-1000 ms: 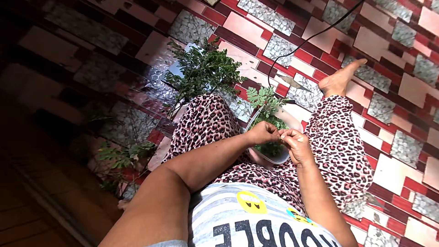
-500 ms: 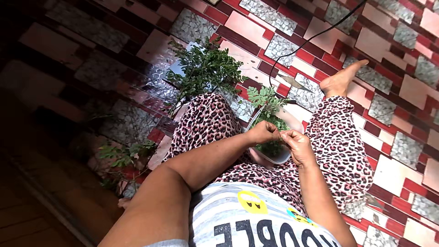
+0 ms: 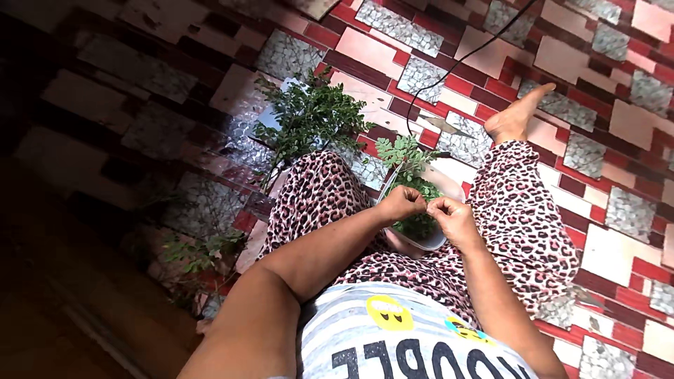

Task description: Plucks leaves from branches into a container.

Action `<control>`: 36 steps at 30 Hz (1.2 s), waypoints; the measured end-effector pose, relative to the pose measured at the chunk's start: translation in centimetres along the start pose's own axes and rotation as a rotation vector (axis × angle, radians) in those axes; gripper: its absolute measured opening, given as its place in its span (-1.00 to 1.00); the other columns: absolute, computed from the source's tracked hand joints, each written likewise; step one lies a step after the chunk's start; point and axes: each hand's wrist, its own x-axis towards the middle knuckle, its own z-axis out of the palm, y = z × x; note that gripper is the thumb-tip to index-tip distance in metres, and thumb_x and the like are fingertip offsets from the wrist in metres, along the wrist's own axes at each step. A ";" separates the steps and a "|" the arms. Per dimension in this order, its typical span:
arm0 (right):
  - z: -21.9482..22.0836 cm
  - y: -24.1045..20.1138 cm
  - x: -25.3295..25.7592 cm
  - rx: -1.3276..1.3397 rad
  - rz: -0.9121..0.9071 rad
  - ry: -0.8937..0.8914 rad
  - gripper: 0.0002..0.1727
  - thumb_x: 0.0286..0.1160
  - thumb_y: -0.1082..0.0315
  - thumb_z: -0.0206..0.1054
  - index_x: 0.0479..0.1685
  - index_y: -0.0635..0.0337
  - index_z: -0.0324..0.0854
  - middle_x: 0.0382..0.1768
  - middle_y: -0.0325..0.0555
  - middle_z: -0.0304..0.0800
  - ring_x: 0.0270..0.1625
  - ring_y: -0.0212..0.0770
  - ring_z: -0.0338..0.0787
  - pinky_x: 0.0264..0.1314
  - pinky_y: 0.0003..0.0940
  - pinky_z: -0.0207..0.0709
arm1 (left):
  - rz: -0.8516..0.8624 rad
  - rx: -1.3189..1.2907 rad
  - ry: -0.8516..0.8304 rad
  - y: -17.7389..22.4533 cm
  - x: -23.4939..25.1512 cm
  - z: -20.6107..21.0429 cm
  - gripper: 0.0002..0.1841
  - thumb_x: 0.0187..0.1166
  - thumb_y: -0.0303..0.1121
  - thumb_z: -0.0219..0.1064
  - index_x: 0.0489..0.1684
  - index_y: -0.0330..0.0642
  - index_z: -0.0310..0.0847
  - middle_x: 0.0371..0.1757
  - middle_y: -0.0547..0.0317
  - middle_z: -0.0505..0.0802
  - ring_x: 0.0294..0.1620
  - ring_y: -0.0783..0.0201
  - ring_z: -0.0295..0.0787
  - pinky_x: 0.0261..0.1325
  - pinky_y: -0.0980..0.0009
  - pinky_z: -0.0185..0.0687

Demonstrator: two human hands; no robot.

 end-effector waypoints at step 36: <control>4.0 1.4 2.1 -0.587 0.159 -0.427 -0.60 0.68 0.28 0.28 0.41 0.21 0.68 0.64 0.16 0.43 0.65 0.35 0.36 0.63 0.42 0.19 | -0.141 0.225 1.207 -0.2 -24.7 -15.5 -0.65 0.86 -0.30 0.07 -0.08 -0.41 0.71 -0.22 0.06 0.83 -0.28 0.38 0.71 -0.11 0.42 0.64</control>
